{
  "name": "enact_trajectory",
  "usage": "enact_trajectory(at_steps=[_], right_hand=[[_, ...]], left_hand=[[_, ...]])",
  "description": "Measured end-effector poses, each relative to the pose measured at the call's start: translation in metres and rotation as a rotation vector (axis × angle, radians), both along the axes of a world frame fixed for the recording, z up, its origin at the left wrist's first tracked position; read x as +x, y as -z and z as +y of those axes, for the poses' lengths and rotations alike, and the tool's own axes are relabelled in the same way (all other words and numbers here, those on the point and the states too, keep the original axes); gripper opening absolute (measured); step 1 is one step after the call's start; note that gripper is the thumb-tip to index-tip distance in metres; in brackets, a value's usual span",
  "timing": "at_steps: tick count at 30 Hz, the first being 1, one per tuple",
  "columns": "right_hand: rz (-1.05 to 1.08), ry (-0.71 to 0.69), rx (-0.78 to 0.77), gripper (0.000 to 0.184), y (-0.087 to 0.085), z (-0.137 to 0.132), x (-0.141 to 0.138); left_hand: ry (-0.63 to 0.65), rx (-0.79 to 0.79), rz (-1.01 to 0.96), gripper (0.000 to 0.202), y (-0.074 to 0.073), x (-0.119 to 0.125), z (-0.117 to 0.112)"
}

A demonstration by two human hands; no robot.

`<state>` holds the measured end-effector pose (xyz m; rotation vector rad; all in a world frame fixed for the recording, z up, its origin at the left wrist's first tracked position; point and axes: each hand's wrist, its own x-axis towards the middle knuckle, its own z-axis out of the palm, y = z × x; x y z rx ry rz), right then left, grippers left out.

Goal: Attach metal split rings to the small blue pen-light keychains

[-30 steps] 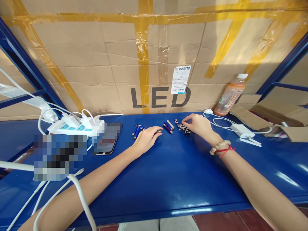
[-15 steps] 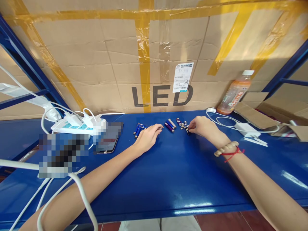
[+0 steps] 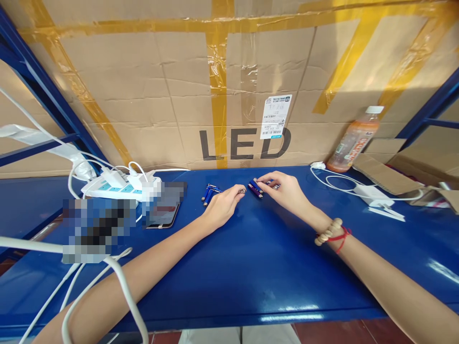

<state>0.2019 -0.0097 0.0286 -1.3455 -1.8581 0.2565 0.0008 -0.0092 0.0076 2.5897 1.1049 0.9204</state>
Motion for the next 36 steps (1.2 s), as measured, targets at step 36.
enact_trajectory(at_steps=[36], right_hand=[[0.395, -0.256, -0.440, 0.023, -0.005, -0.009, -0.013]], left_hand=[[0.212, 0.489, 0.009, 0.025, 0.006, -0.002, 0.000]])
